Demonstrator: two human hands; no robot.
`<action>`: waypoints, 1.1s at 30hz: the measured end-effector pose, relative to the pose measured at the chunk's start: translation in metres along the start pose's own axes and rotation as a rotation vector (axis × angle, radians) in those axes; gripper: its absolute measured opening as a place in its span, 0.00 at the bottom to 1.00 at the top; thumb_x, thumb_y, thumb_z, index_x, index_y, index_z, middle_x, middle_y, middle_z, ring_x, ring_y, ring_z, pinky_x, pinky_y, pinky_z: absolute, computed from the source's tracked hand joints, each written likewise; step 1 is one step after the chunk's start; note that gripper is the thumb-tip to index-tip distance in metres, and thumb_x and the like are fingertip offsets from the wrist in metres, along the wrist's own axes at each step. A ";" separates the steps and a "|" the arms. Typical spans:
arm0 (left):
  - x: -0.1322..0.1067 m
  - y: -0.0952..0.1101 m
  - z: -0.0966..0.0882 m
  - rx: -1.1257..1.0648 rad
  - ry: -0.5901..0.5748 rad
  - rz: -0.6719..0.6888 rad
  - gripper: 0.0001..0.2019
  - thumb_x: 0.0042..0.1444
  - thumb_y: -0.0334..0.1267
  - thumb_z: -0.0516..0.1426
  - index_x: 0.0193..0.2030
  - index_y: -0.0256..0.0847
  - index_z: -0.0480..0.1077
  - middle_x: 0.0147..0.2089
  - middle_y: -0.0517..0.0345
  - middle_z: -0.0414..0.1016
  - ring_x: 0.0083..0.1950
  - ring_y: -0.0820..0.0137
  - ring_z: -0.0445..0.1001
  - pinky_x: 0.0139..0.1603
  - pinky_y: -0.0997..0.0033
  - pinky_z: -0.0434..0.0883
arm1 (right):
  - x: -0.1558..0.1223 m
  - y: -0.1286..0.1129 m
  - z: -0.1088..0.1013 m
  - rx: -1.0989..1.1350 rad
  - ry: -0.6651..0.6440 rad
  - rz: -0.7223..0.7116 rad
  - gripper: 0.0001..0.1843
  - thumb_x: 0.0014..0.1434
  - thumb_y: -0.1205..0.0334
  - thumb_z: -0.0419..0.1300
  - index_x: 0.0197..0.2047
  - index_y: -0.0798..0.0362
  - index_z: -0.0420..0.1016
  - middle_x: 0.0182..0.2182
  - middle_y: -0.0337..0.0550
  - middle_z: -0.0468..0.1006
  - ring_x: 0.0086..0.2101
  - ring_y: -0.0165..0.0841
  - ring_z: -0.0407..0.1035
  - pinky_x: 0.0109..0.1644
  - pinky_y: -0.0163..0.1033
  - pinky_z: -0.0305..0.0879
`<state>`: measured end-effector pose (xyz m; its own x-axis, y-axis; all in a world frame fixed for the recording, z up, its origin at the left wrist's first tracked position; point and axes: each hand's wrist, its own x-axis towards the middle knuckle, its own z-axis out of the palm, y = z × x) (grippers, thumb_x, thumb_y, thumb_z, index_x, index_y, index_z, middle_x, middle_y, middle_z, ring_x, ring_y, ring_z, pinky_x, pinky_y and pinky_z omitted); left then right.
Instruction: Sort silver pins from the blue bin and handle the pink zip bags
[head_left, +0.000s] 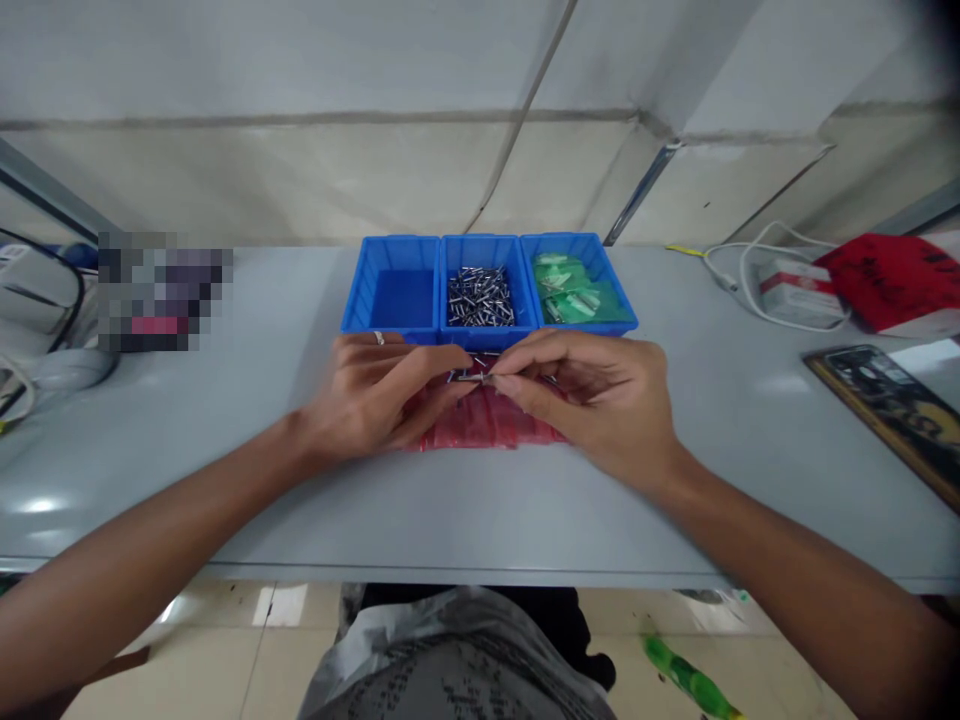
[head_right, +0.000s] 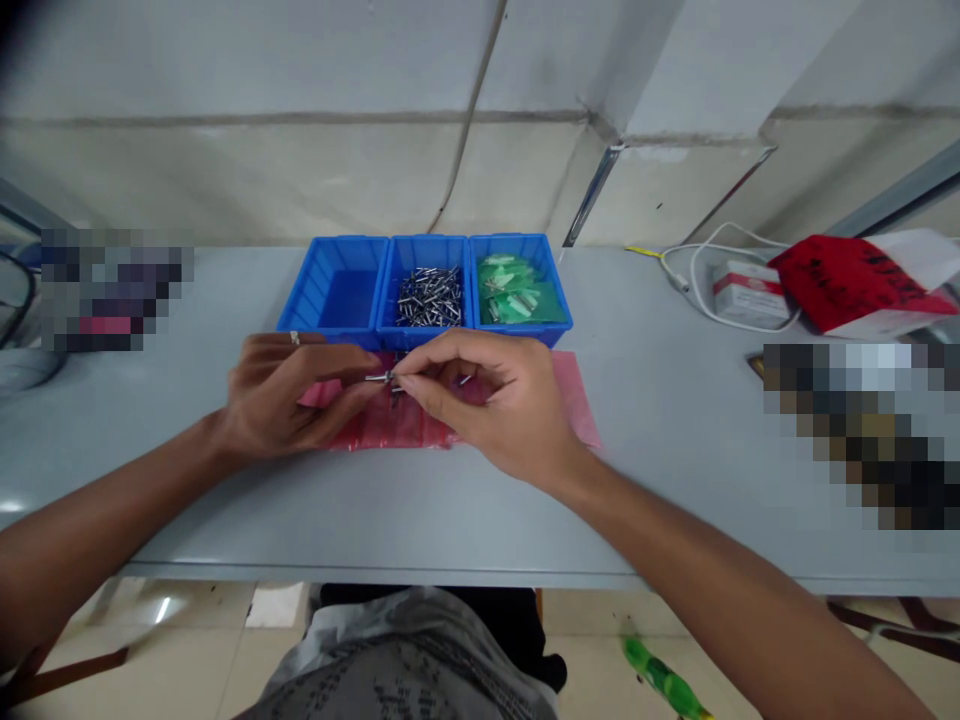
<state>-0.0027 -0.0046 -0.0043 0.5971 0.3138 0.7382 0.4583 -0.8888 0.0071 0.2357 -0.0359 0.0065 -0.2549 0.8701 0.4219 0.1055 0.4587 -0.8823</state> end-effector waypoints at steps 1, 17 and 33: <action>0.000 0.000 0.000 -0.004 -0.006 0.009 0.06 0.68 0.39 0.61 0.49 0.44 0.71 0.28 0.63 0.79 0.24 0.73 0.76 0.26 0.69 0.70 | 0.000 0.000 0.000 0.004 0.005 -0.003 0.03 0.62 0.66 0.70 0.39 0.47 0.85 0.34 0.39 0.85 0.34 0.32 0.77 0.34 0.39 0.74; 0.000 -0.001 0.000 -0.004 -0.021 0.036 0.05 0.68 0.38 0.61 0.47 0.44 0.71 0.27 0.63 0.77 0.25 0.73 0.76 0.26 0.70 0.69 | 0.000 -0.001 -0.002 0.025 0.003 -0.004 0.04 0.61 0.66 0.70 0.39 0.47 0.85 0.35 0.39 0.85 0.34 0.32 0.77 0.34 0.39 0.75; 0.002 -0.001 0.000 -0.009 0.039 0.029 0.05 0.69 0.40 0.60 0.45 0.41 0.71 0.25 0.65 0.74 0.23 0.75 0.72 0.25 0.71 0.67 | -0.001 -0.003 -0.001 0.058 0.039 0.003 0.06 0.60 0.67 0.71 0.39 0.46 0.85 0.35 0.38 0.85 0.35 0.32 0.78 0.35 0.39 0.76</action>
<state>-0.0024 -0.0029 -0.0026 0.5839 0.2752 0.7638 0.4354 -0.9002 -0.0086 0.2368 -0.0375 0.0087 -0.2165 0.8785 0.4259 0.0506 0.4457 -0.8937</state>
